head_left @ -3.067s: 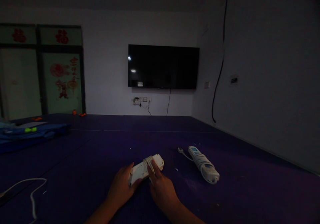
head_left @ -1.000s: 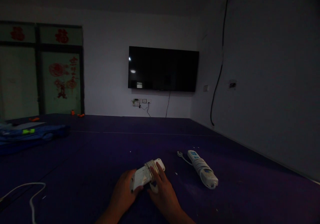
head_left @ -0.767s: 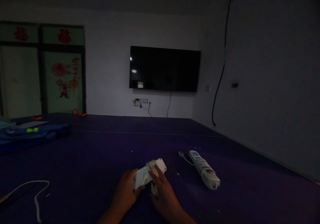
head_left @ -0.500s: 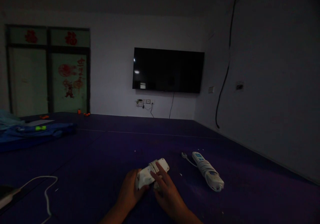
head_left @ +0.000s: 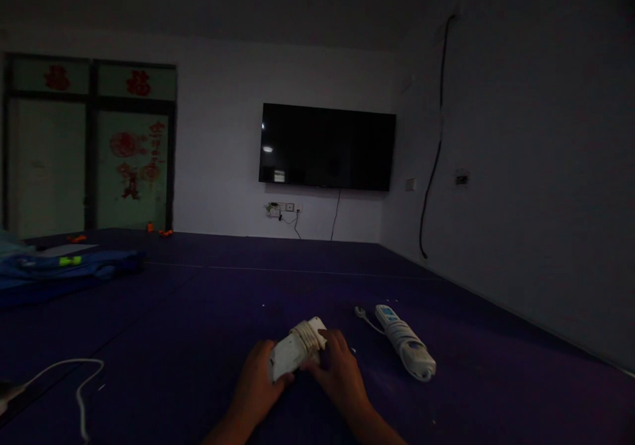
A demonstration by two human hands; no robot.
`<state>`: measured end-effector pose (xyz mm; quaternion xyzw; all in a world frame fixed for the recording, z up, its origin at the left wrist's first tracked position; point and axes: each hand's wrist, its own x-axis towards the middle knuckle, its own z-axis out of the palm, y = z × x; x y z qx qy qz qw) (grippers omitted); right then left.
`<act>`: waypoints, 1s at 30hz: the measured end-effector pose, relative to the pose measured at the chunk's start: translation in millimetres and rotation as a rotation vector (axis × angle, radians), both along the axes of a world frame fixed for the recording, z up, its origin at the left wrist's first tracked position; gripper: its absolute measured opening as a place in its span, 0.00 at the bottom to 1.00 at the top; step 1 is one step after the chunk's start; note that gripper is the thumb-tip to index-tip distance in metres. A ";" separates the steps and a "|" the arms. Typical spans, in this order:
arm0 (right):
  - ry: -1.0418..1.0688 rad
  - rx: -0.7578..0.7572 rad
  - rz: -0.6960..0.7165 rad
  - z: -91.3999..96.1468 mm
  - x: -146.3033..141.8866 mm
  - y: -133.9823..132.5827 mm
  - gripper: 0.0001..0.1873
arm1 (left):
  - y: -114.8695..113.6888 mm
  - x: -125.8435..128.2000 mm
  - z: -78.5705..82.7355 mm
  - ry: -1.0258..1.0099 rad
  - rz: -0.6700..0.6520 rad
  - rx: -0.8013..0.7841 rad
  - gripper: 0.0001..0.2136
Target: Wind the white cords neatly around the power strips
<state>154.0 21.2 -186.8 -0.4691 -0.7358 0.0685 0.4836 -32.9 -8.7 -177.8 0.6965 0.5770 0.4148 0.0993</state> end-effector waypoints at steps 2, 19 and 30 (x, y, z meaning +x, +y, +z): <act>0.076 -0.069 -0.025 -0.2 -1.0 0.7 0.22 | -0.9 3.9 -2.4 -0.007 0.011 -0.013 0.18; 0.435 -0.037 -0.174 -16.0 -42.9 -17.6 0.31 | -11.7 33.8 -42.8 -0.071 -0.126 0.053 0.26; 0.399 -0.126 -0.308 -14.5 -47.0 -13.8 0.30 | -27.2 38.0 -22.6 -0.150 -0.300 0.111 0.31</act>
